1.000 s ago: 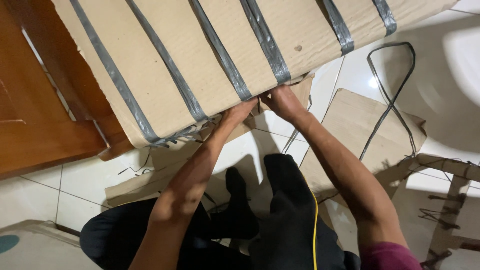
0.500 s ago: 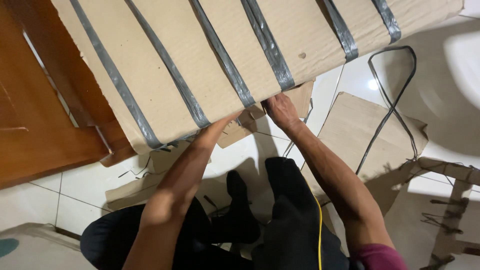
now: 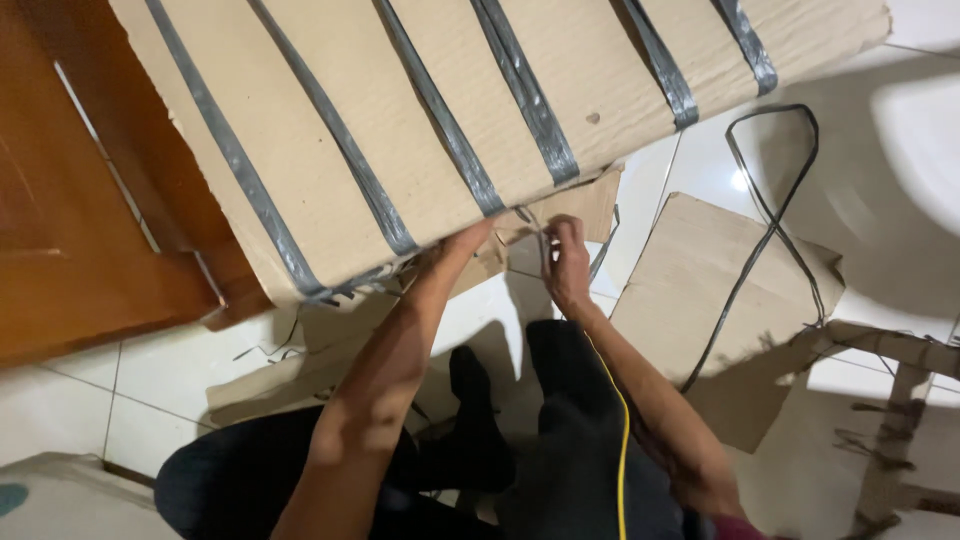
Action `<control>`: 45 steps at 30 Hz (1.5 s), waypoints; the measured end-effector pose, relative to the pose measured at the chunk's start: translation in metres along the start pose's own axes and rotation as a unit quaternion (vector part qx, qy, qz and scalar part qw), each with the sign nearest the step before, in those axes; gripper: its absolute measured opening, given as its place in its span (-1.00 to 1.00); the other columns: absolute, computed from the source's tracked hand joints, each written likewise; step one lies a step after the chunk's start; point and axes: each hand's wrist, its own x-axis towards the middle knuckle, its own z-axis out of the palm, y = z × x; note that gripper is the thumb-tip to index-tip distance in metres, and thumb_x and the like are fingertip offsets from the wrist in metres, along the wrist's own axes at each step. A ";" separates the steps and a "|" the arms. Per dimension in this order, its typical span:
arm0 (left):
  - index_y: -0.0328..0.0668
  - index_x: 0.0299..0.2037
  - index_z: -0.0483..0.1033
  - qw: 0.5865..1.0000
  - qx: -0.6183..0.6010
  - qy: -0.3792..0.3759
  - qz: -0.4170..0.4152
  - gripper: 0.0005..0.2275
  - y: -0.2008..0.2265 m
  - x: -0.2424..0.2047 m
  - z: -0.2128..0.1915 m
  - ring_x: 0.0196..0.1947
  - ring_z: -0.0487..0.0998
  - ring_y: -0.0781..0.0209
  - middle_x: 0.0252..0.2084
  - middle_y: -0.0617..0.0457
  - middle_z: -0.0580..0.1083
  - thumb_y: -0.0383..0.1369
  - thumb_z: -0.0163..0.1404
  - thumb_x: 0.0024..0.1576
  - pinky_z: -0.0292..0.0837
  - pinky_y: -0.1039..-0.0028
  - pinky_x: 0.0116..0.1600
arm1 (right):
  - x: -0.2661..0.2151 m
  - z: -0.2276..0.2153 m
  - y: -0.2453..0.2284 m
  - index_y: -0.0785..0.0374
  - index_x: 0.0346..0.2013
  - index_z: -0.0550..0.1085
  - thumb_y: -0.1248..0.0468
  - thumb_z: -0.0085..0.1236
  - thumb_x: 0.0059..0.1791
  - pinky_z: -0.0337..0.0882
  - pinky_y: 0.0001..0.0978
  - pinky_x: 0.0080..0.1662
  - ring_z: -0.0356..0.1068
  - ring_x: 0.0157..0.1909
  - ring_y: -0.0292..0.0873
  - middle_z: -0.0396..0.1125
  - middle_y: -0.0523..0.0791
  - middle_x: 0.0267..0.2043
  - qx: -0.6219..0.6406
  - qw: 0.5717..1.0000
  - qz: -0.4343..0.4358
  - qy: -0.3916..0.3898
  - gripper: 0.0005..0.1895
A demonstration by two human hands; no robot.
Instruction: The person sits on the floor in front of an upside-down chair frame padded with cardboard and weaves black strapping through the frame's rungs, pulling and tightening each strap by hand and working along the frame.
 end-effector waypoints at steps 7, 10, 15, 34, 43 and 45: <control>-0.25 0.01 0.55 0.928 -0.276 -0.077 -0.239 -0.74 0.060 -0.063 -0.126 -0.18 0.70 0.12 -0.23 -0.07 0.65 -0.21 0.11 0.30 0.56 0.27 0.02 | -0.112 -0.034 0.025 0.37 -0.04 0.33 0.37 0.06 0.09 0.45 -0.18 -0.12 0.42 -0.18 0.04 0.29 0.09 -0.11 -0.078 0.980 0.106 0.150 -0.81; -0.38 0.07 0.47 0.925 -0.333 0.012 -0.184 -0.75 0.060 -0.180 -0.146 -0.02 0.57 0.14 -0.03 -0.09 0.53 -0.42 0.06 0.24 0.52 0.36 0.02 | -0.143 -0.050 0.011 0.34 -0.14 0.37 0.29 0.10 0.12 0.40 -0.13 -0.14 0.38 -0.23 0.07 0.31 0.08 -0.20 -0.095 0.967 0.180 0.152 -0.84; -0.19 -0.03 0.55 0.905 -0.220 -0.079 -0.355 -0.76 0.065 -0.344 -0.169 -0.23 0.65 0.14 -0.13 -0.03 0.59 -0.41 0.07 0.09 0.56 0.40 -0.13 | -0.134 -0.044 -0.043 0.35 -0.29 0.42 0.15 0.32 -0.06 0.36 -0.06 -0.14 0.38 -0.23 0.12 0.36 0.07 -0.30 -0.119 0.948 0.247 0.159 -0.66; -0.07 -0.19 0.65 0.911 -0.224 -0.250 -0.237 -0.72 0.130 -0.379 -0.167 0.00 0.58 -0.06 -0.07 -0.07 0.56 -0.13 0.27 0.01 0.48 0.17 0.10 | -0.500 -0.340 0.030 0.24 0.02 0.45 0.01 0.10 0.12 0.37 -0.22 -0.02 0.37 -0.09 -0.09 0.40 0.02 -0.08 0.018 0.949 0.242 0.201 -0.62; -0.31 -0.02 0.48 0.692 -0.714 -0.094 -0.052 -0.76 0.416 -0.254 -0.520 -0.13 0.47 0.29 -0.14 0.04 0.48 -0.25 0.04 0.31 0.41 0.47 0.04 | -0.420 -0.444 0.069 0.18 0.21 0.42 -0.04 0.06 0.15 0.33 -0.24 0.02 0.31 0.01 -0.11 0.34 -0.01 0.05 0.023 0.929 0.219 0.296 -0.54; -0.26 -0.16 0.54 0.484 -0.864 -0.095 0.103 -0.49 0.464 -0.238 -0.588 -0.21 0.56 0.29 -0.15 0.08 0.53 0.14 -0.04 0.23 0.50 0.46 -0.11 | -0.393 -0.474 0.013 0.16 0.26 0.42 -0.05 0.06 0.16 0.32 -0.24 0.03 0.30 0.04 -0.11 0.33 -0.02 0.08 0.023 0.925 0.218 0.311 -0.52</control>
